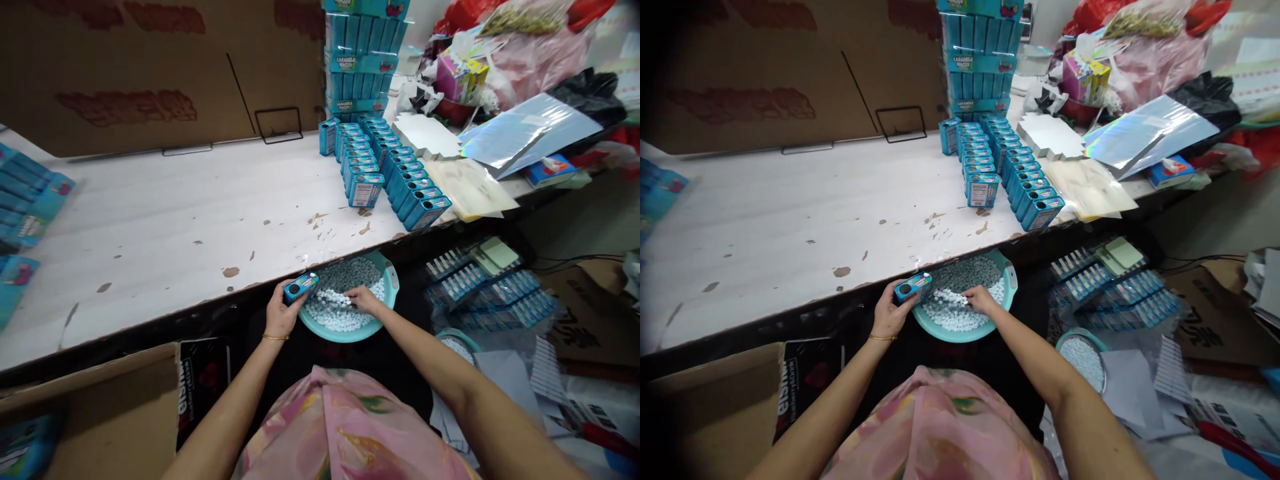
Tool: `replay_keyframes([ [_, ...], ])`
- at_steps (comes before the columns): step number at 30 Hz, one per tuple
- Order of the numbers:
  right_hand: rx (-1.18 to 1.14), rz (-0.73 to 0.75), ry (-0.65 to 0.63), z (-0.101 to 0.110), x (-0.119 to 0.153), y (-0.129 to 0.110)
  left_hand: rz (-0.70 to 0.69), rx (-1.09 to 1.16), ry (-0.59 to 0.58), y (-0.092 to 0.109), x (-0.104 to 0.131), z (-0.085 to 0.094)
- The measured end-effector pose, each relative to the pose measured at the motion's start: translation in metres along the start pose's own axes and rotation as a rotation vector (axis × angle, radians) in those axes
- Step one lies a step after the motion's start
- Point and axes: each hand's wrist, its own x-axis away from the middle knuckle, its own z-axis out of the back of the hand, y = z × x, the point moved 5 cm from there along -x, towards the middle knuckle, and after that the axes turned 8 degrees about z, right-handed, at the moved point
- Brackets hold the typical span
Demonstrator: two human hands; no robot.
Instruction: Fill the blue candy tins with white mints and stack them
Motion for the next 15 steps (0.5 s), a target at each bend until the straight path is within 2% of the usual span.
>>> replay_keyframes([
  [3, -0.161, 0.028, 0.031, 0.030, 0.021, -0.002, -0.011, -0.002, 0.006, -0.002, 0.001, -0.001],
  [6, -0.214, 0.099, 0.044, 0.062, 0.040, -0.024, -0.054, -0.043, -0.025, -0.005, 0.003, -0.011],
  [10, 0.175, 0.225, 0.027, 0.092, 0.056, -0.078, -0.143, -0.174, -0.088, 0.000, 0.007, -0.029],
  [12, 0.445, 0.228, 0.029, 0.100, 0.060, -0.106, -0.179, -0.230, -0.103, 0.003, 0.009, -0.036],
  [15, 0.755, 0.188, -0.034, 0.103, 0.062, -0.140, -0.195, -0.295, -0.120, 0.005, 0.011, -0.043],
])
